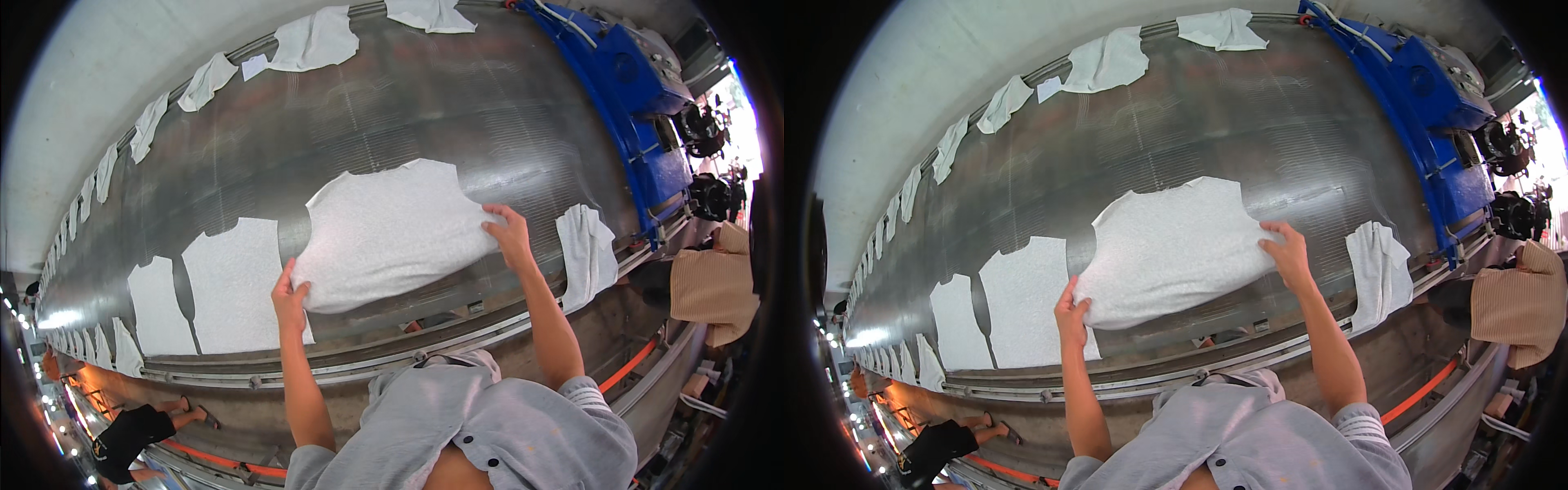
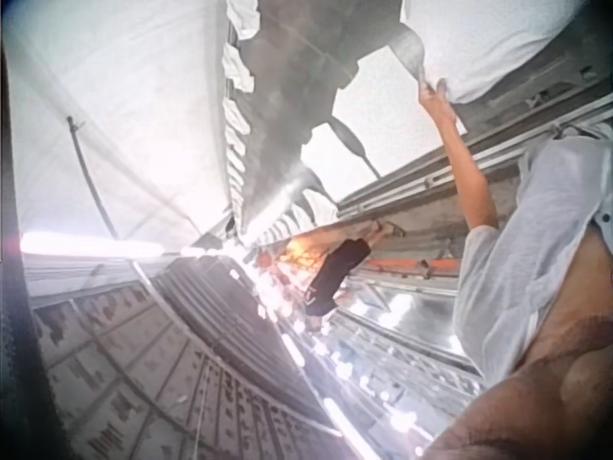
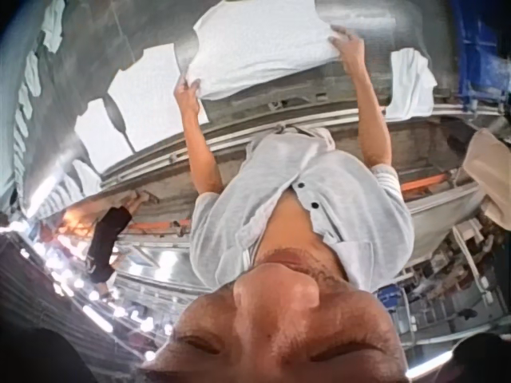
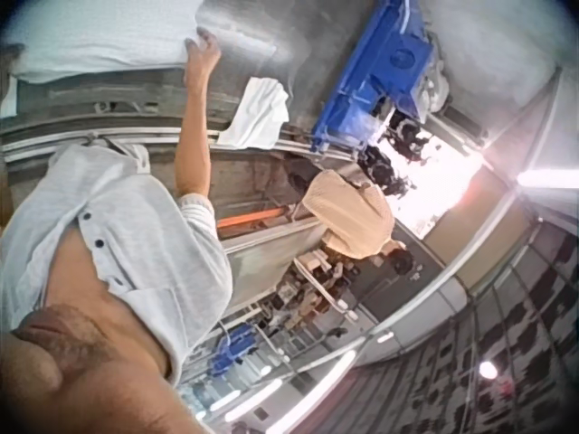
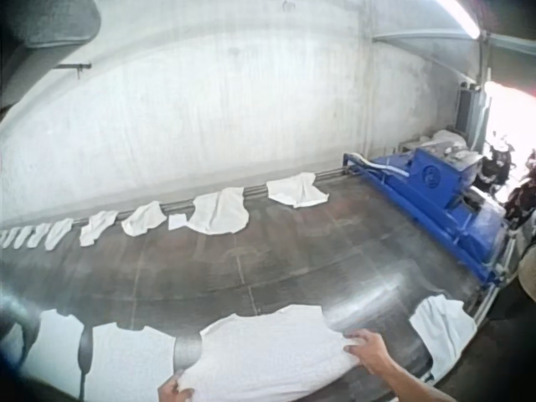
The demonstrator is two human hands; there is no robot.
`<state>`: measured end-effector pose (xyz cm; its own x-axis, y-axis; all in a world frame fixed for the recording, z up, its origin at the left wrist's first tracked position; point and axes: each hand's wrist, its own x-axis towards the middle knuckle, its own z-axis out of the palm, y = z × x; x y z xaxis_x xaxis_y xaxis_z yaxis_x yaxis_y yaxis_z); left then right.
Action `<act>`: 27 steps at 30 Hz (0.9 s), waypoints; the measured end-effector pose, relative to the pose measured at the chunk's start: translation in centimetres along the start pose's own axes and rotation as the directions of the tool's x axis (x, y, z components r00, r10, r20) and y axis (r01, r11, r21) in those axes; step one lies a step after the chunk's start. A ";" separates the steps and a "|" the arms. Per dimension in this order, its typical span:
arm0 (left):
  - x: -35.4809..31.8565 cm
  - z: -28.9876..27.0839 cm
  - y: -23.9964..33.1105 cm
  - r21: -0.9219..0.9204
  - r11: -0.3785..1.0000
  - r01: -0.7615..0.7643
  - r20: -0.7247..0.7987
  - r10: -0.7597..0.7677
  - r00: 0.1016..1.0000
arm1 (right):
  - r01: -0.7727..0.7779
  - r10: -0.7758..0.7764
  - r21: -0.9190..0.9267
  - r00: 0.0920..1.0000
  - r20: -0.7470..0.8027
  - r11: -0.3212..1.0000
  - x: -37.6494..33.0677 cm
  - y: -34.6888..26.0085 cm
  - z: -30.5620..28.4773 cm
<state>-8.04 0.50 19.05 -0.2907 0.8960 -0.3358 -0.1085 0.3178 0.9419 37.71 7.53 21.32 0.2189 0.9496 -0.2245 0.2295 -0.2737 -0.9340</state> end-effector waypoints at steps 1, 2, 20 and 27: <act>-0.6 0.0 -0.2 0.015 1.000 0.018 -0.007 -0.018 1.000 | -0.020 0.020 -0.016 1.000 -0.009 1.000 -0.6 0.5 0.1; -0.9 -0.1 -0.4 -0.014 0.999 0.035 -0.025 -0.035 0.999 | -0.040 0.040 -0.032 0.999 -0.018 0.999 -1.2 0.9 0.2; -6.9 -0.7 -0.9 -0.163 0.983 0.080 -0.129 -0.101 0.986 | -0.067 0.067 0.016 0.998 0.001 0.998 -6.2 1.3 -0.7; -0.8 0.7 8.6 -0.306 0.946 -0.105 -0.083 0.084 0.993 | -0.093 0.069 0.322 0.994 0.084 0.942 0.3 -6.2 -0.8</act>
<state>-8.07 2.71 27.45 -0.3770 0.8904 -0.2550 -0.3630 0.1113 0.9251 37.08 9.44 27.29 0.1537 0.9378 -0.3112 -0.1100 -0.2967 -0.9486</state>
